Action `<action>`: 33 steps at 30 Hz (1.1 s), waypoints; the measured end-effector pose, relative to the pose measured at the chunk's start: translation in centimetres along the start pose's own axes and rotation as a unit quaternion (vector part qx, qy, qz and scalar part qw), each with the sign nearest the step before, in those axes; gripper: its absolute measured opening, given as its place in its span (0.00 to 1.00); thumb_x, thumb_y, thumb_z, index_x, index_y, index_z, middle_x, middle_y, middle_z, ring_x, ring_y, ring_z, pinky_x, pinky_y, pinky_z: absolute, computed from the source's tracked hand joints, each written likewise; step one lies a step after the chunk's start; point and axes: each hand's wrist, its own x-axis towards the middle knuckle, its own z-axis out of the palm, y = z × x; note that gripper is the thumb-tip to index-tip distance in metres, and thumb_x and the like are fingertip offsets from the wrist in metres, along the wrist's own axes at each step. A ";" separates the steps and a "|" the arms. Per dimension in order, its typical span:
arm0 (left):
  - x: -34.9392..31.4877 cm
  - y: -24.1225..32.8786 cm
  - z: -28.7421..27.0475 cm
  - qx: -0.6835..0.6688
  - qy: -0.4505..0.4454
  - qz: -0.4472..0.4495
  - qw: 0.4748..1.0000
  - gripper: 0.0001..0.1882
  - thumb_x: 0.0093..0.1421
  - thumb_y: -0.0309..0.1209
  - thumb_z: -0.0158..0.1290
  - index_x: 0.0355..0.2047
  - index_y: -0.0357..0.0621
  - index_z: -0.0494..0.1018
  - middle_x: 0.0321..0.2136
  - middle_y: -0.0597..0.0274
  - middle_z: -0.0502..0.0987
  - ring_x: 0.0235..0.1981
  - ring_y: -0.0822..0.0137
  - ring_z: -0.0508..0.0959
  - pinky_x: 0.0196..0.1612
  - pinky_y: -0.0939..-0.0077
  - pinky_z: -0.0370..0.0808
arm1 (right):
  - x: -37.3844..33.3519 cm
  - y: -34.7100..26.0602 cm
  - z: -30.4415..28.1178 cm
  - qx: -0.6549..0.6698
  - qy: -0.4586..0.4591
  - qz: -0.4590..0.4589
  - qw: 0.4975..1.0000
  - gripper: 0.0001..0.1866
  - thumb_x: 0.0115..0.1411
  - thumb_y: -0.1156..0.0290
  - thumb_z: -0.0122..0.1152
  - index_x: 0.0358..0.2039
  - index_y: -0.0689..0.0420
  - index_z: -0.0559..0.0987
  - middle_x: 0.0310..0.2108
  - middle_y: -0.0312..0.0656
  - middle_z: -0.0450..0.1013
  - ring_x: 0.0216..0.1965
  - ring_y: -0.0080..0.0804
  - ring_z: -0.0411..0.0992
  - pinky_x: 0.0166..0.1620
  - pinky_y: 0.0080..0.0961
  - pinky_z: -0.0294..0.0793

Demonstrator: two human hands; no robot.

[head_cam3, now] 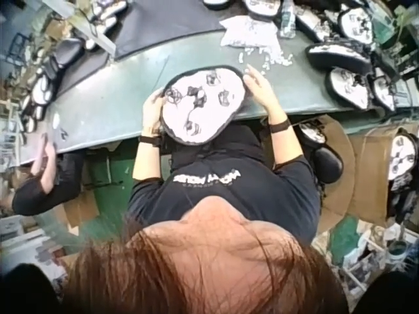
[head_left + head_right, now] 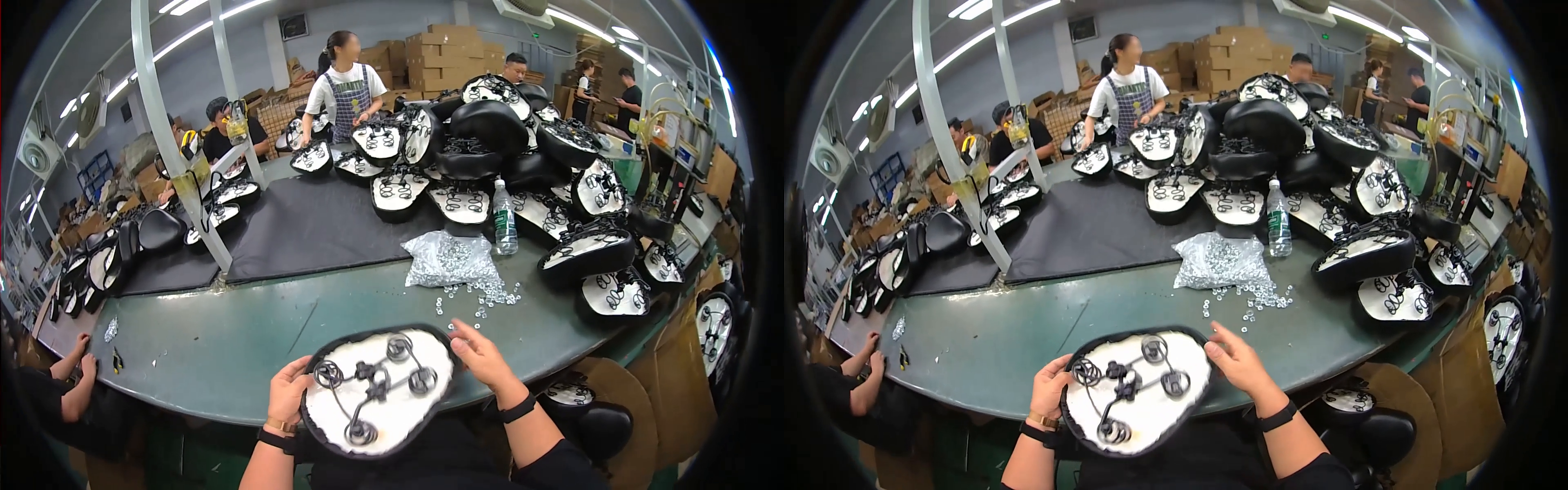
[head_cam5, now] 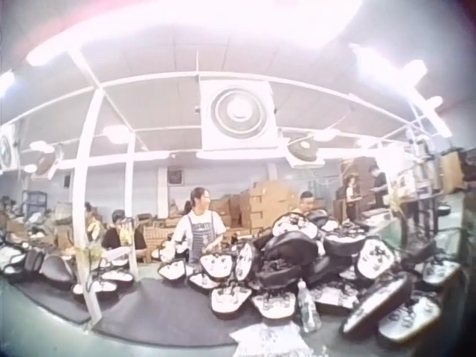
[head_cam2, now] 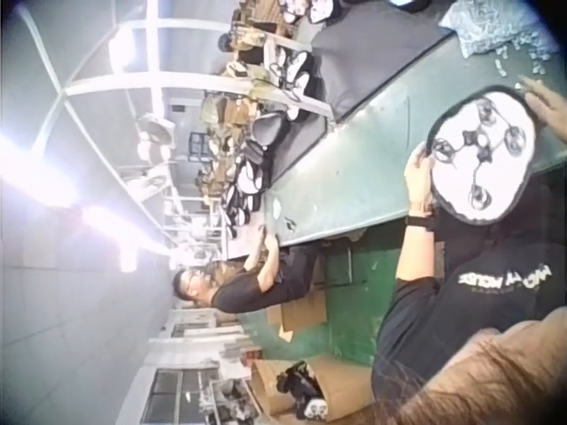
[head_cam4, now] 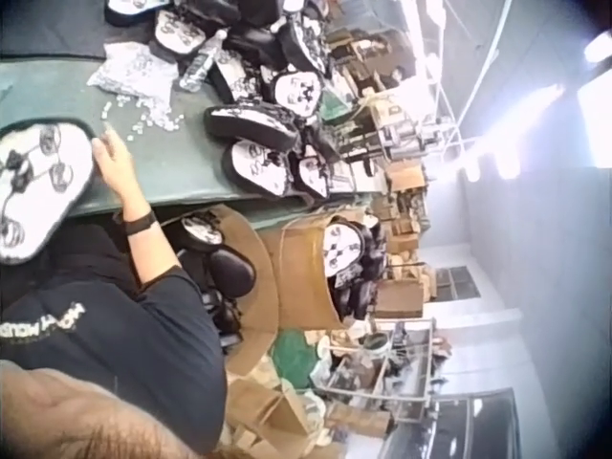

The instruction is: The person picks up a bicycle seat, places washers onto the metal frame by hand, and then places the assembled seat into a cardboard box before repeating the process.

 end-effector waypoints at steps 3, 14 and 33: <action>-0.4 2.3 0.9 0.012 -0.057 -0.008 0.998 0.22 0.59 0.13 0.53 0.55 0.29 0.74 0.47 0.54 0.82 0.43 0.68 0.82 0.48 0.76 0.79 | -0.3 0.4 -0.7 -0.102 -0.229 -0.044 0.967 0.39 0.63 0.58 0.68 0.69 0.61 0.64 0.62 0.46 0.69 0.61 0.34 0.68 0.65 0.28 0.64; 2.1 9.4 5.7 0.196 -0.023 0.234 0.952 0.11 0.66 0.22 0.55 0.47 0.35 0.79 0.44 0.61 0.81 0.43 0.73 0.79 0.46 0.78 0.77 | -5.6 3.6 4.6 0.338 0.028 0.045 0.940 0.28 0.68 0.75 0.51 0.68 0.65 0.63 0.60 0.47 0.70 0.55 0.33 0.73 0.60 0.29 0.70; -6.3 -3.8 7.7 0.526 -0.124 0.390 0.746 0.18 0.46 0.25 0.68 0.38 0.56 0.83 0.34 0.69 0.73 0.41 0.59 0.70 0.48 0.63 0.64 | -1.6 4.3 -1.0 -0.434 0.130 -0.174 0.874 0.15 0.60 0.65 0.66 0.47 0.50 0.84 0.31 0.40 0.76 0.31 0.47 0.77 0.34 0.43 0.78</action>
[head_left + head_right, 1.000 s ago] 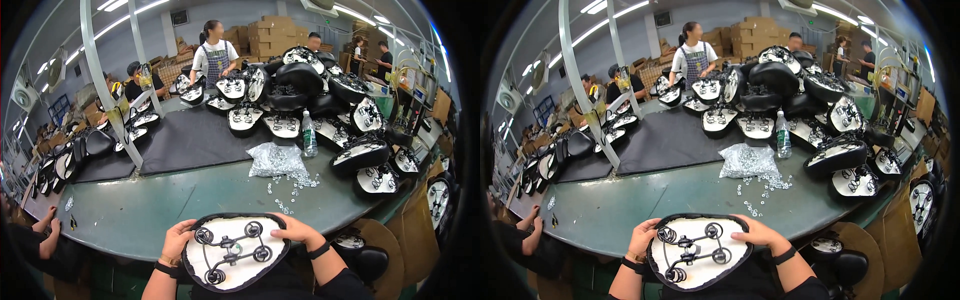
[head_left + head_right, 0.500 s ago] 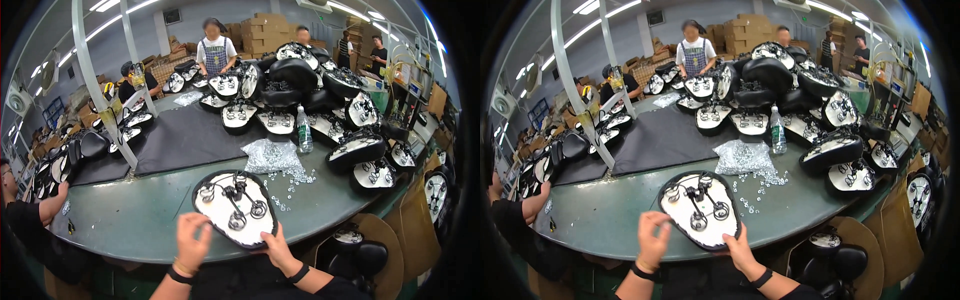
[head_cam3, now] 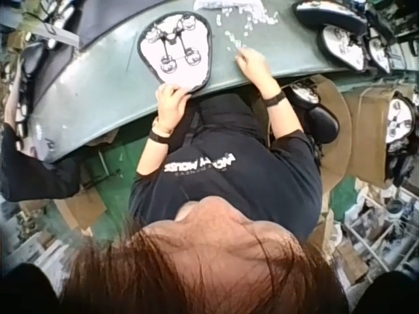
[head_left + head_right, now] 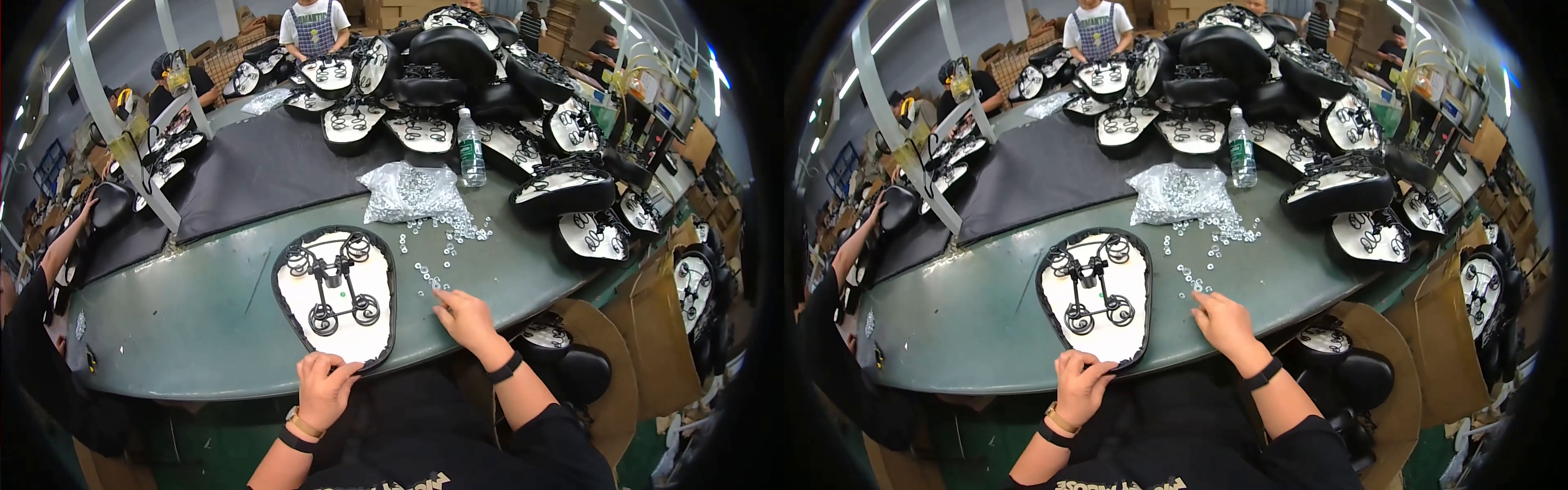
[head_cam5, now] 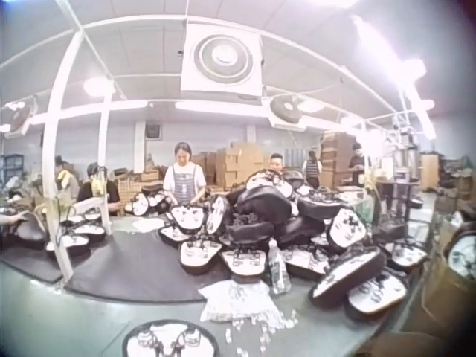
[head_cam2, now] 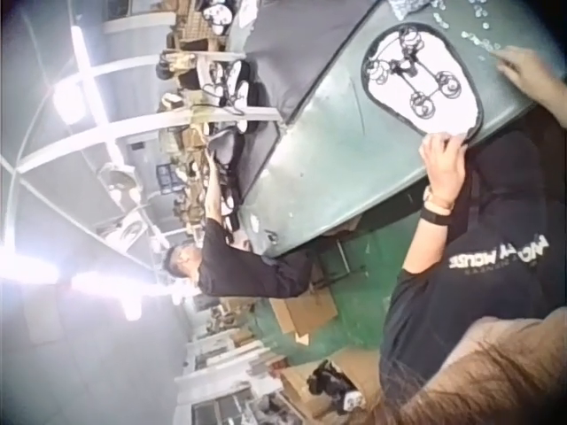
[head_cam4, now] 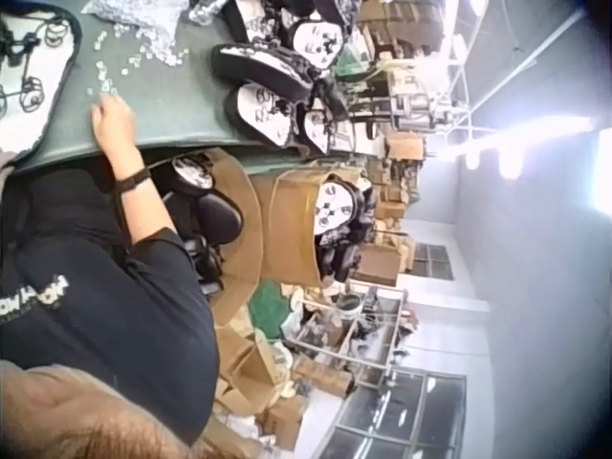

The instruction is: The person picks up a bicycle seat, places washers onto the metal frame by hand, and then places the assembled seat into a cardboard box before repeating the process.

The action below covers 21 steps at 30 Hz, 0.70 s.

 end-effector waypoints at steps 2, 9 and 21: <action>-0.1 -0.2 0.1 -0.007 0.000 -0.006 1.000 0.17 0.46 0.24 0.68 0.37 0.55 0.83 0.33 0.68 0.73 0.40 0.59 0.70 0.47 0.64 0.64 | 0.4 0.3 1.1 -0.068 -0.002 -0.013 0.998 0.14 0.59 0.65 0.67 0.46 0.49 0.84 0.30 0.38 0.75 0.30 0.45 0.77 0.33 0.41 0.78; 0.2 1.3 -0.7 0.047 -0.020 -0.025 0.998 0.18 0.48 0.29 0.67 0.42 0.54 0.81 0.41 0.68 0.75 0.48 0.59 0.71 0.54 0.60 0.61 | 0.5 0.9 3.2 -0.149 0.028 -0.103 0.983 0.06 0.55 0.66 0.70 0.35 0.47 0.86 0.30 0.32 0.73 0.27 0.35 0.76 0.28 0.32 0.76; 4.5 2.7 1.8 0.065 -0.068 -0.057 0.994 0.45 0.46 0.39 0.70 0.60 0.26 0.65 0.56 0.38 0.68 0.59 0.42 0.70 0.63 0.56 0.68 | 1.2 -7.7 4.2 0.074 0.054 -0.138 0.986 0.07 0.45 0.73 0.74 0.27 0.52 0.87 0.56 0.46 0.73 0.62 0.53 0.65 0.63 0.46 0.63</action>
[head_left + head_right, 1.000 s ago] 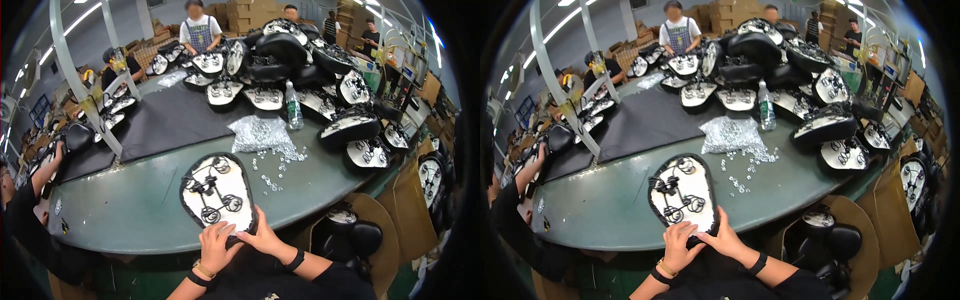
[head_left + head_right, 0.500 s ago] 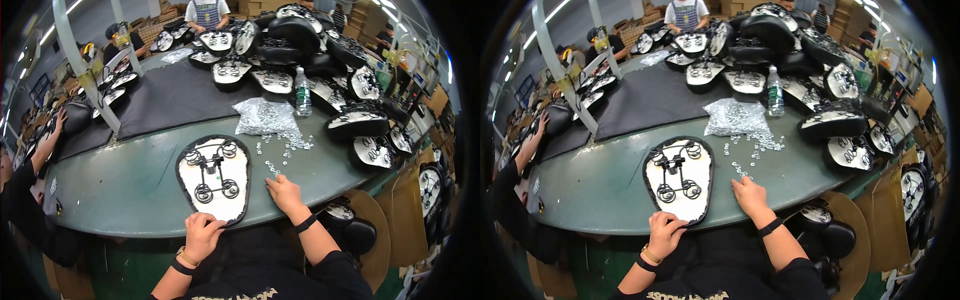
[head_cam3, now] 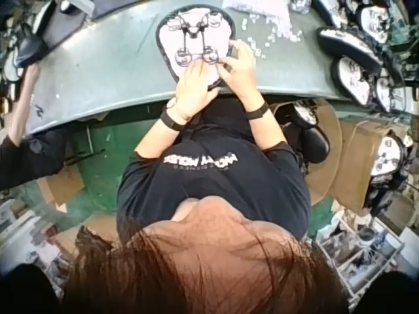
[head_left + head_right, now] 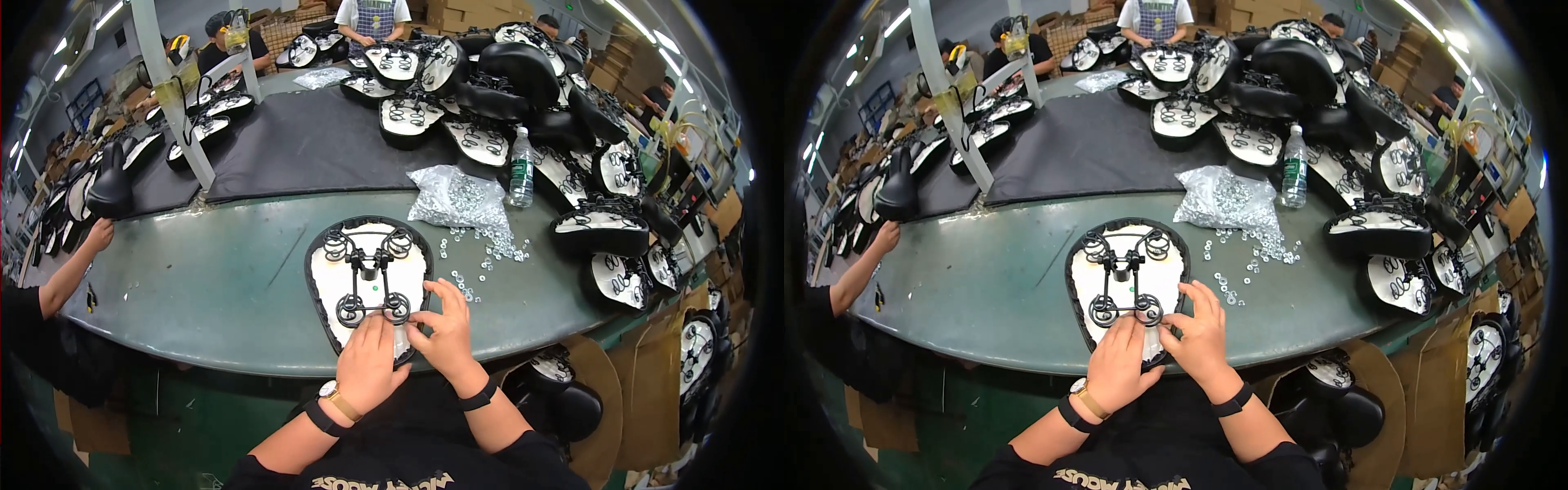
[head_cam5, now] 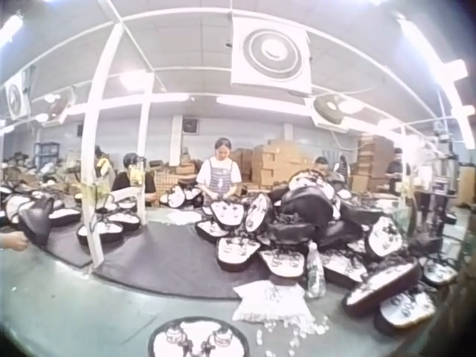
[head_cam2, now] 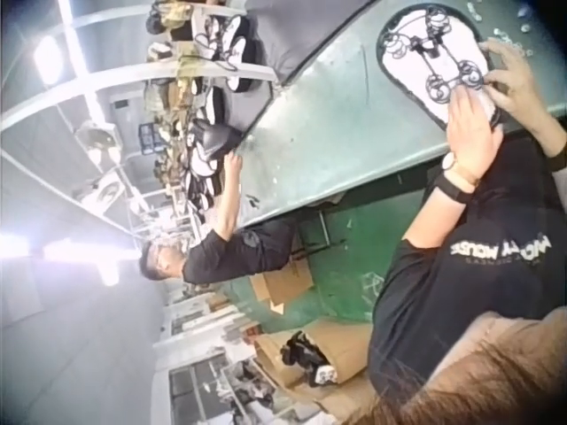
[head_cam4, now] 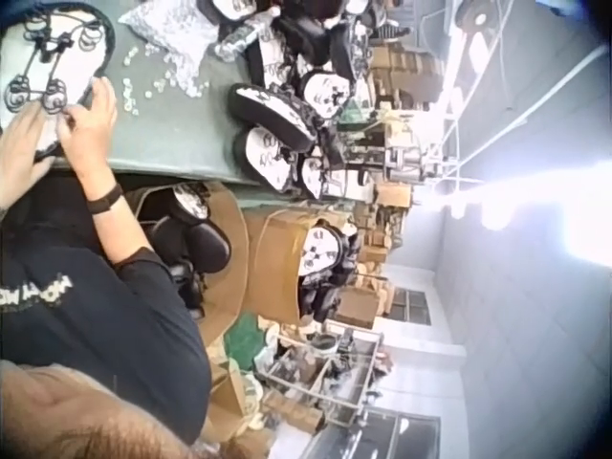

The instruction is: The person picks up a bicycle seat, places washers onto the metal frame by hand, and then places the assembled seat into a cardboard box before repeating the process.

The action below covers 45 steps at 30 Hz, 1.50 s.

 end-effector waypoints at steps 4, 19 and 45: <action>0.4 -0.7 0.3 -0.007 0.013 0.000 1.000 0.44 0.44 0.39 0.70 0.58 0.28 0.67 0.54 0.40 0.70 0.58 0.45 0.71 0.62 0.59 0.70 | 0.2 0.2 0.9 -0.004 -0.005 0.026 1.000 0.06 0.45 0.72 0.74 0.25 0.53 0.85 0.61 0.48 0.70 0.68 0.54 0.59 0.67 0.49 0.56; -0.1 -5.7 -2.3 -0.046 -0.020 0.033 0.998 0.42 0.41 0.40 0.69 0.58 0.43 0.70 0.52 0.50 0.73 0.51 0.51 0.78 0.52 0.62 0.77 | 0.9 -1.3 5.0 -0.006 0.011 0.030 0.999 0.07 0.48 0.73 0.71 0.30 0.56 0.83 0.60 0.46 0.69 0.65 0.55 0.58 0.64 0.51 0.58; -0.2 -3.9 0.1 0.019 0.031 -0.041 0.999 0.38 0.46 0.47 0.66 0.56 0.44 0.73 0.51 0.50 0.73 0.55 0.48 0.71 0.59 0.54 0.69 | 0.7 1.2 5.9 -0.009 0.001 -0.048 0.999 0.13 0.51 0.63 0.71 0.37 0.51 0.86 0.61 0.46 0.70 0.66 0.57 0.59 0.65 0.51 0.62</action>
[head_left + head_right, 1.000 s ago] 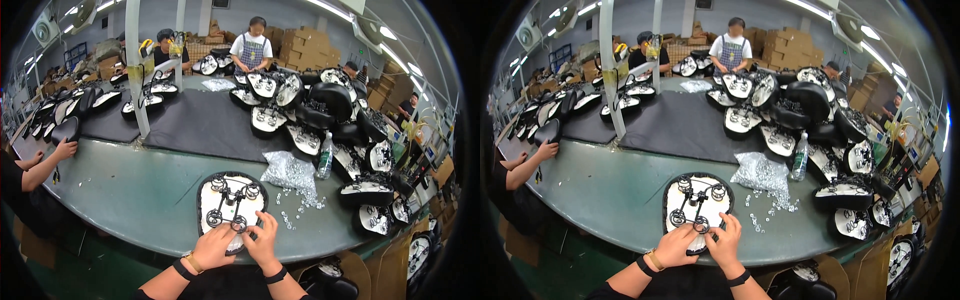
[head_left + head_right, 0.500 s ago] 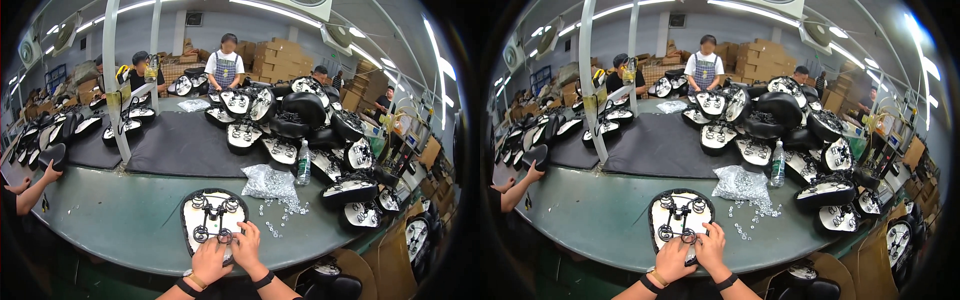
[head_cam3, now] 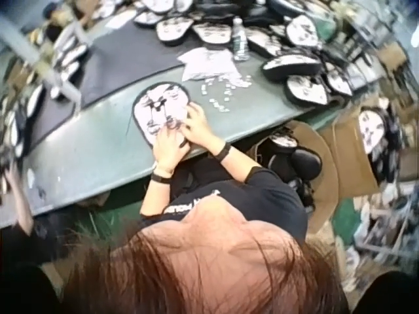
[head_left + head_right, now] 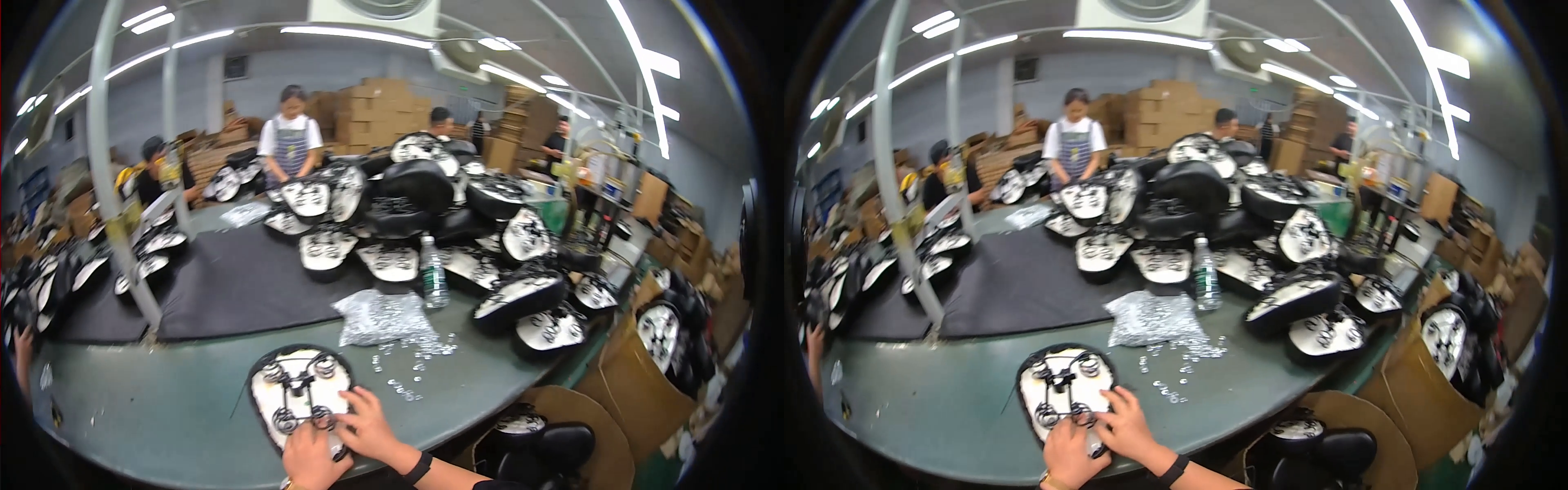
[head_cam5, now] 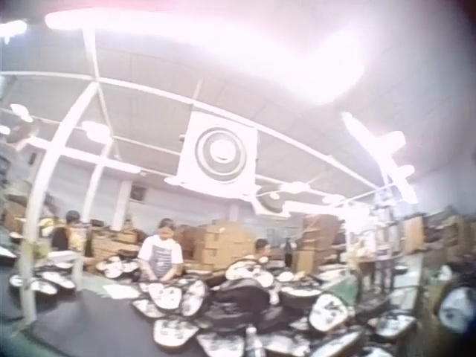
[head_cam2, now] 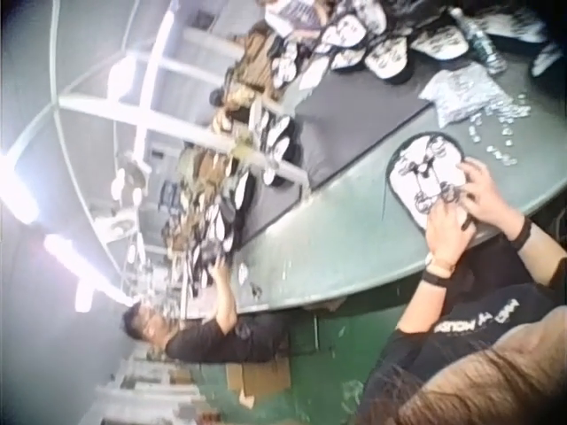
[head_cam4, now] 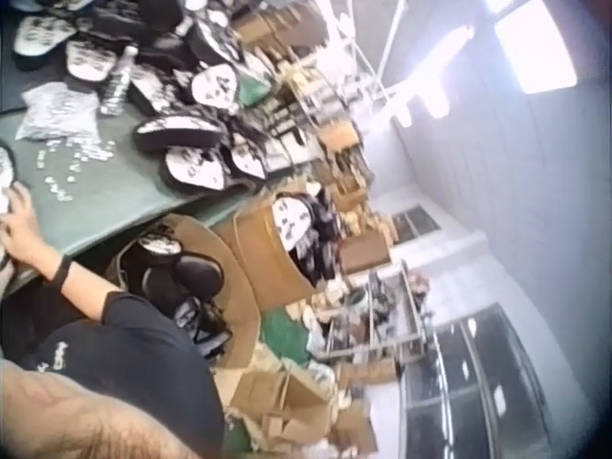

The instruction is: The person picks up a bicycle seat, places washers onto the metal frame by hand, and then places the assembled seat into a cardboard box before repeating the process.

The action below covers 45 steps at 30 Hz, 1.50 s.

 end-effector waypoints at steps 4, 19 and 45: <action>-0.5 -1.8 0.1 0.024 -0.027 0.037 0.999 0.40 0.45 0.44 0.67 0.60 0.48 0.71 0.56 0.48 0.72 0.58 0.45 0.71 0.58 0.55 0.71 | 0.0 -2.2 -2.5 -0.056 -0.090 0.001 0.994 0.26 0.56 0.44 0.68 0.47 0.51 0.83 0.66 0.46 0.65 0.70 0.56 0.55 0.66 0.66 0.53; -2.7 -1.8 -3.1 -0.025 -0.018 0.061 0.998 0.35 0.49 0.38 0.68 0.58 0.45 0.73 0.54 0.41 0.72 0.54 0.41 0.72 0.59 0.51 0.70 | 1.2 -1.1 -3.0 0.000 -0.185 -0.234 0.954 0.29 0.58 0.43 0.63 0.48 0.55 0.80 0.42 0.39 0.73 0.47 0.37 0.71 0.58 0.44 0.65; -3.3 -0.3 -1.3 0.053 0.024 -0.009 0.998 0.29 0.51 0.40 0.67 0.54 0.49 0.77 0.55 0.54 0.75 0.58 0.47 0.70 0.64 0.46 0.61 | 1.7 0.1 -2.5 0.002 -0.163 -0.264 0.951 0.29 0.62 0.42 0.59 0.49 0.56 0.79 0.39 0.40 0.71 0.40 0.37 0.69 0.45 0.34 0.66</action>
